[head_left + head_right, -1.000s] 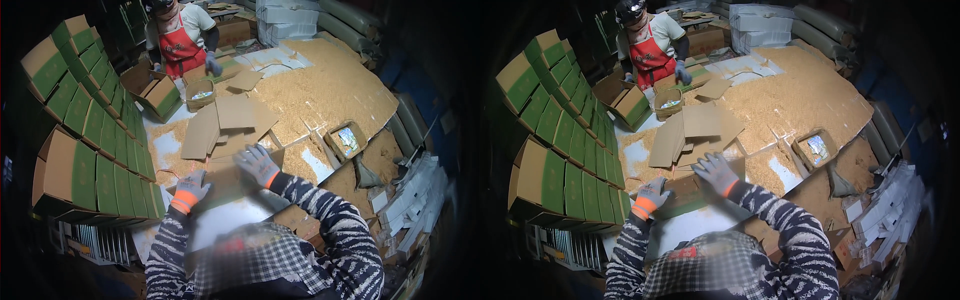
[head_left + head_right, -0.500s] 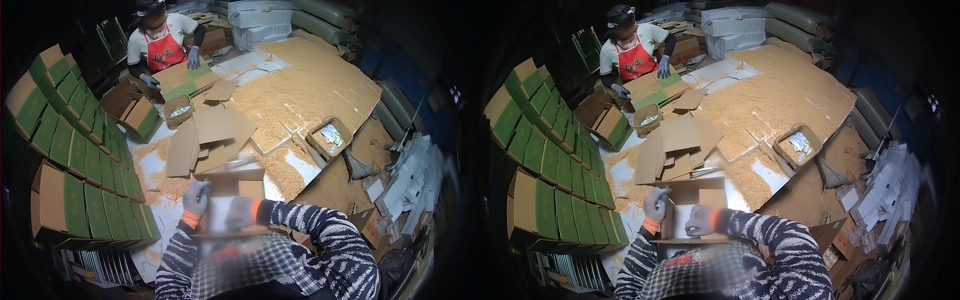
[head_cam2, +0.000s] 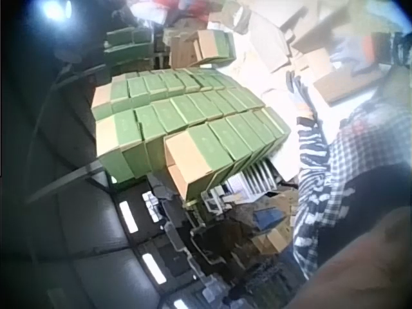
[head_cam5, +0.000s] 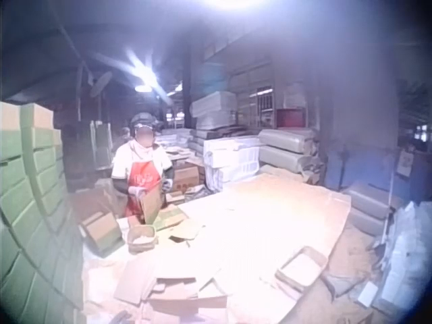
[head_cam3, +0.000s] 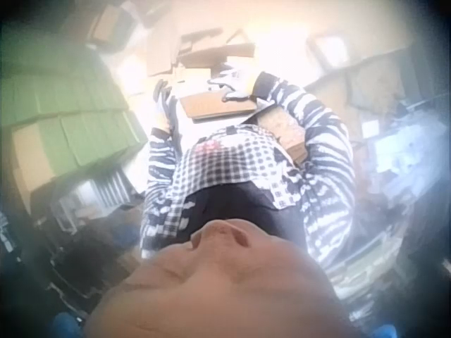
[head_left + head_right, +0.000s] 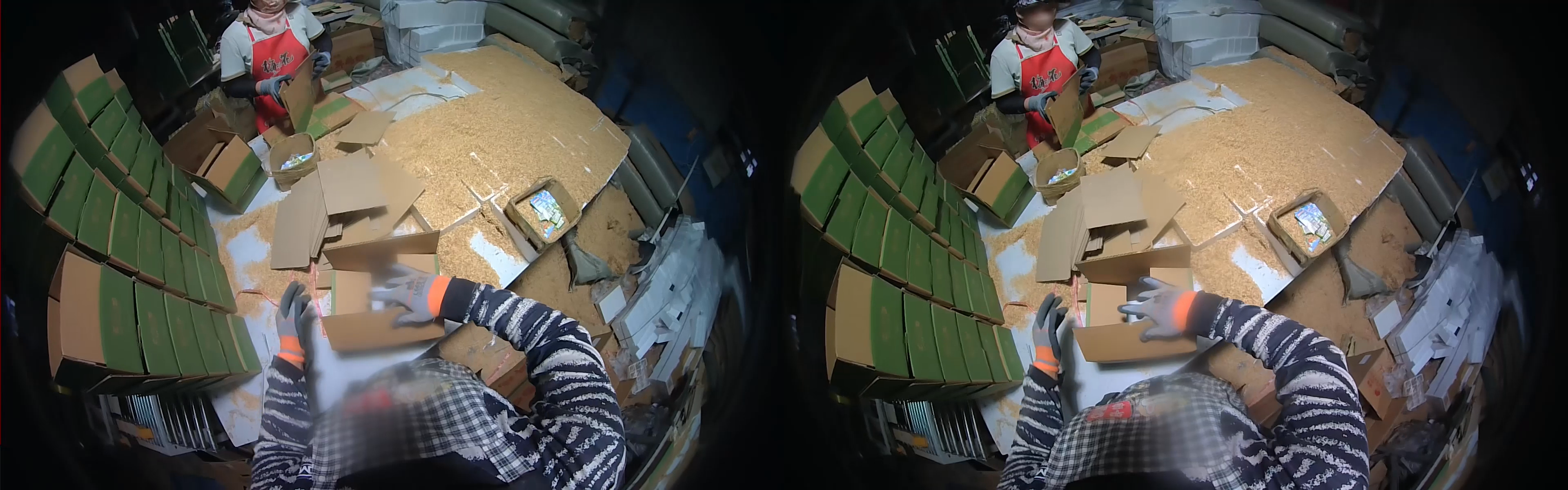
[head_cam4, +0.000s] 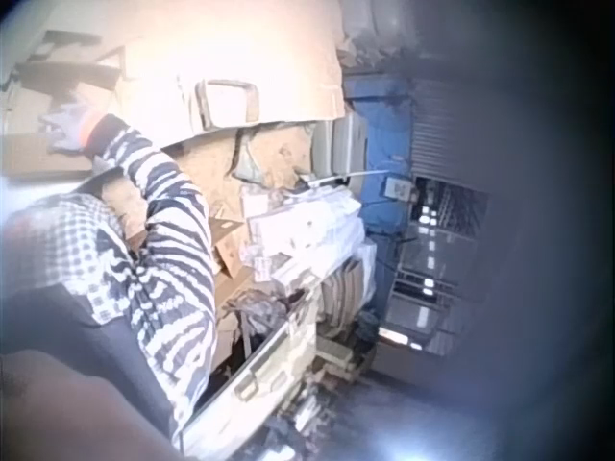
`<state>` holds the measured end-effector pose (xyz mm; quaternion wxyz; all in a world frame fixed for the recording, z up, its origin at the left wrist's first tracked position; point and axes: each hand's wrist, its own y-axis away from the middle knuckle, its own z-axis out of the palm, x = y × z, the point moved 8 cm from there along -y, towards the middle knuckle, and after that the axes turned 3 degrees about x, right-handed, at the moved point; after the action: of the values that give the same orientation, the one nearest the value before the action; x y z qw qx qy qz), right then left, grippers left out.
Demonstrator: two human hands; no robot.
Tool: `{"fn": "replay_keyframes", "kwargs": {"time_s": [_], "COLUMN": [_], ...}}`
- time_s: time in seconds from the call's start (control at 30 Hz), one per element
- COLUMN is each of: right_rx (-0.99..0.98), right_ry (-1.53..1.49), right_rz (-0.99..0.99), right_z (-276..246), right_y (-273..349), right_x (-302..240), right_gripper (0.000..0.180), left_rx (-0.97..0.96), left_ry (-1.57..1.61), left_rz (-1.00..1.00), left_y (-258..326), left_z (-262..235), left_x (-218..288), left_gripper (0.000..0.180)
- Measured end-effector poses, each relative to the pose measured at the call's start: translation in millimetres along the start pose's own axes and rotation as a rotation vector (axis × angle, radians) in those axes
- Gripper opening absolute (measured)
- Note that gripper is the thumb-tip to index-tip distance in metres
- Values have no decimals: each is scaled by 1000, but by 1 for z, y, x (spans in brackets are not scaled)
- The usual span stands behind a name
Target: The person folds flat cardboard into boxes and stacks the completed boxes on a pile.
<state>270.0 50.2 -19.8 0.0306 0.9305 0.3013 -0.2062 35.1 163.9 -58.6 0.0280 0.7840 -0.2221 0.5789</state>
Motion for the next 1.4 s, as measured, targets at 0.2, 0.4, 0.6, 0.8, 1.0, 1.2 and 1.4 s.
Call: {"fn": "replay_keyframes", "kwargs": {"time_s": [0.2, 0.4, 0.6, 0.8, 1.0, 1.2, 1.4], "right_rx": [285, 972, 352, -353, 992, 1607, 1695], "right_ry": [-192, -1160, -1273, -512, -1146, -919, -760], "right_rz": [199, 731, 447, 860, 1436, 1701, 1417], "right_z": [-26, 39, 289, 183, 128, 97, 14], "right_y": [16, 40, 9, 84, 173, 120, 148], "right_x": [5, 14, 24, 160, 381, 368, 327], "right_gripper": [61, 56, 71, 34, 75, 88, 67], "left_rx": [364, -85, -557, -923, -867, 280, 256], "left_ry": [-95, 399, -455, -516, -510, -413, -4], "left_rz": [-247, -325, -220, -46, 128, -103, -352], "left_y": [94, 59, 42, 113, 91, 63, 71], "left_z": [-56, -31, 21, 51, 69, -8, -14], "left_x": [-46, 79, 63, 41, 60, 37, -21], "left_gripper": [61, 82, 65, 56, 35, 41, 56]}}
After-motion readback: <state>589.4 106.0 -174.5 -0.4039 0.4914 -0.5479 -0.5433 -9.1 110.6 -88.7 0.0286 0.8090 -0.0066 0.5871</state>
